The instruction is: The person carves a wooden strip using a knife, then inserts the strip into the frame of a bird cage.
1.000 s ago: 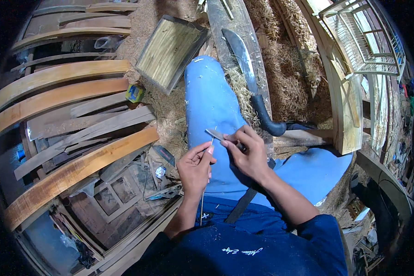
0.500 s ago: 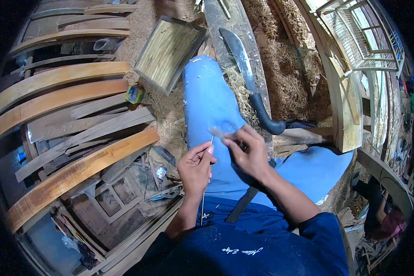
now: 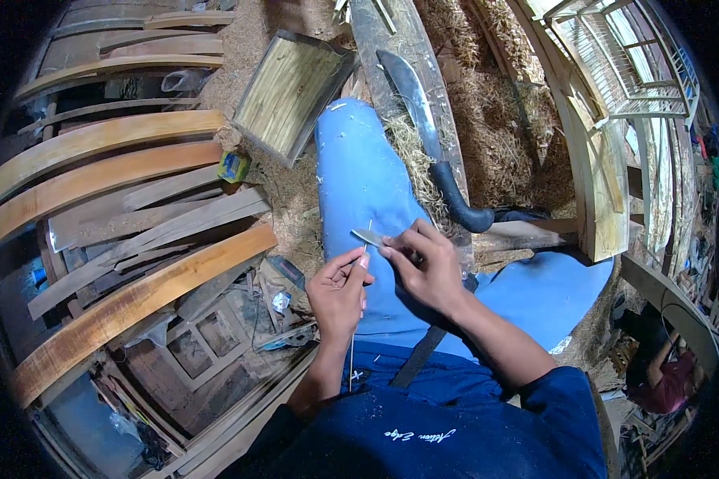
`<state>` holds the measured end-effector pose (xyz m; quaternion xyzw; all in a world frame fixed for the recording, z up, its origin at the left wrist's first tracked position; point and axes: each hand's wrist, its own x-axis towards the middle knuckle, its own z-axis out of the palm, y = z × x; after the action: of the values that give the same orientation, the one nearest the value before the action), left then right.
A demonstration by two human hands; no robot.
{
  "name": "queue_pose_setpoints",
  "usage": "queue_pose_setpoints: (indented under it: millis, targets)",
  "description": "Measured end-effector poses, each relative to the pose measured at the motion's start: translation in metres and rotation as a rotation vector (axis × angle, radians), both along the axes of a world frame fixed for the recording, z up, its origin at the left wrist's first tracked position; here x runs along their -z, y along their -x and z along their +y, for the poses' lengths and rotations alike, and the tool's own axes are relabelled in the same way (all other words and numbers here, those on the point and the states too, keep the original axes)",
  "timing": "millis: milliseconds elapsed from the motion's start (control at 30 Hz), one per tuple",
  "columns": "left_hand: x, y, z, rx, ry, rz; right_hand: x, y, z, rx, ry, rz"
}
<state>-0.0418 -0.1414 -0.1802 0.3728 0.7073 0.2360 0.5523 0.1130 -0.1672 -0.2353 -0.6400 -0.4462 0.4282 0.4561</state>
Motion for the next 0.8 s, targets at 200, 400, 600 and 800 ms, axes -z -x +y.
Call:
queue_pose_setpoints:
  millis: [200,400,600,800]
  targets:
    - [-0.002,-0.003,0.001,0.015,0.022,0.028,-0.004,-0.002,0.003,-0.007,0.017,0.001]
    - [0.001,0.000,-0.002,0.009,0.010,0.017,-0.002,-0.002,0.003,0.004,0.012,0.000]
    - [0.000,0.001,-0.001,0.000,0.026,0.022,0.003,-0.003,0.004,0.028,0.039,-0.046]
    - [0.003,0.006,-0.002,0.006,0.019,-0.009,-0.002,0.001,0.000,-0.037,0.011,-0.024]
